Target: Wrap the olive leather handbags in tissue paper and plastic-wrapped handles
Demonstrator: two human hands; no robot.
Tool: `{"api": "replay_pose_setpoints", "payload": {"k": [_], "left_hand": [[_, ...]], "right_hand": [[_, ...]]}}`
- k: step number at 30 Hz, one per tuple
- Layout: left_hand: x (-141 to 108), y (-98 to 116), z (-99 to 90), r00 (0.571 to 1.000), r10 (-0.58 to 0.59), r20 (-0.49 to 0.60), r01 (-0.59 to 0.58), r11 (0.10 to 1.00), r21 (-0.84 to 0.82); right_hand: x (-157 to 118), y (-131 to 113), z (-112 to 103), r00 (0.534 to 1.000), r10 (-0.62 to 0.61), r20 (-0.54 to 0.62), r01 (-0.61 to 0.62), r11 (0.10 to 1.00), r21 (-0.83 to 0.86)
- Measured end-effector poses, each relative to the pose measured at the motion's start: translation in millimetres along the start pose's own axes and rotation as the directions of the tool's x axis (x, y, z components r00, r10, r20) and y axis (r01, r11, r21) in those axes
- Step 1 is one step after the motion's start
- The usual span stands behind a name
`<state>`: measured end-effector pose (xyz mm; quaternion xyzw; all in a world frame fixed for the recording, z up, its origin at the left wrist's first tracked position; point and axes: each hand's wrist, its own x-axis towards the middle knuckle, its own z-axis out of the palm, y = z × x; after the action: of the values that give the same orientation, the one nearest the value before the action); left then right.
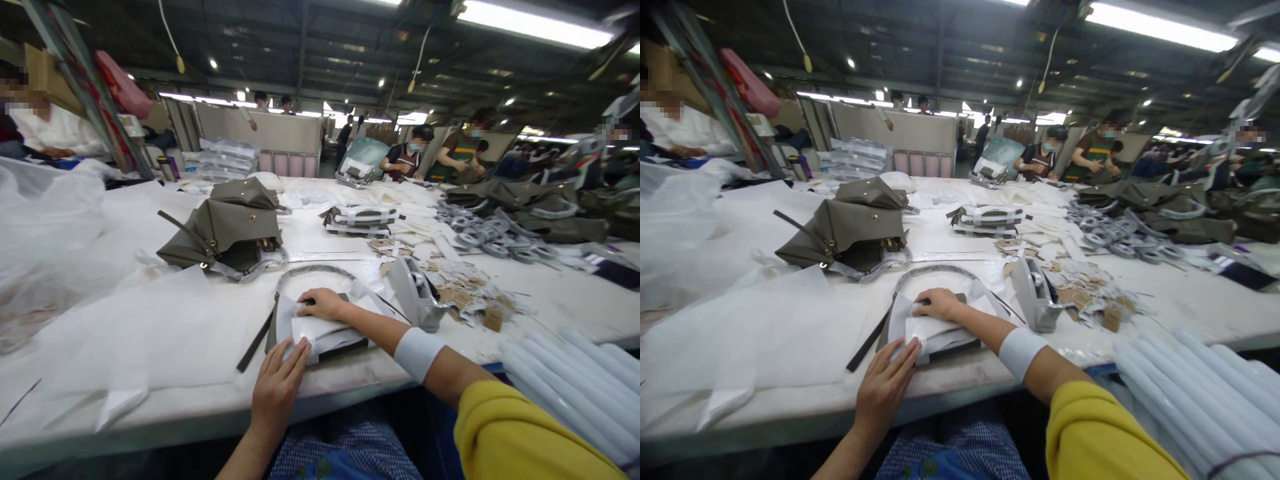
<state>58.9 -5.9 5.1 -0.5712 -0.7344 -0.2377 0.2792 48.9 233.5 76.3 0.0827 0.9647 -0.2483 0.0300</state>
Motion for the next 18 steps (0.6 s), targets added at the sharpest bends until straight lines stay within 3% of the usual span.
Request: {"api": "replay_pose_setpoints", "payload": {"k": [4, 7, 9, 11, 13, 14, 16, 18], "left_hand": [[3.1, 1.6, -7.3, 1.000, 0.029, -0.004, -0.029, 1.000, -0.008], [9.3, -0.6, -22.2, 0.999, -0.004, 0.048, 0.010, 0.994, -0.109], [16.7, -11.5, -31.4, 0.994, -0.083, 0.068, 0.095, 0.973, -0.211], [28.1, -31.6, -34.7, 0.966, -0.249, 0.062, 0.256, 0.922, -0.290], [43.2, -55.8, -29.1, 0.880, -0.467, 0.086, 0.467, 0.822, -0.325], [51.4, -66.9, -23.2, 0.816, -0.559, 0.150, 0.573, 0.743, -0.346], [67.6, -82.2, -8.1, 0.646, -0.689, 0.327, 0.757, 0.526, -0.387], [81.9, -86.8, 5.7, 0.471, -0.733, 0.491, 0.870, 0.294, -0.395]], "right_hand": [[-4.5, -6.4, -1.4, 0.993, 0.036, -0.115, -0.040, 0.999, -0.034], [-30.2, -0.6, -19.6, 0.968, 0.054, -0.245, -0.074, 0.995, -0.072], [-62.2, 12.2, -35.4, 0.931, 0.078, -0.356, -0.124, 0.986, -0.108], [-99.8, 29.8, -47.9, 0.879, 0.175, -0.444, -0.264, 0.954, -0.145], [-133.3, 47.9, -53.4, 0.827, 0.365, -0.428, -0.449, 0.886, -0.112], [-146.1, 55.7, -53.6, 0.805, 0.454, -0.381, -0.516, 0.854, -0.073], [-161.9, 67.6, -50.5, 0.790, 0.551, -0.269, -0.567, 0.823, 0.019], [-166.6, 73.7, -46.6, 0.794, 0.561, -0.233, -0.559, 0.825, 0.082]]}}
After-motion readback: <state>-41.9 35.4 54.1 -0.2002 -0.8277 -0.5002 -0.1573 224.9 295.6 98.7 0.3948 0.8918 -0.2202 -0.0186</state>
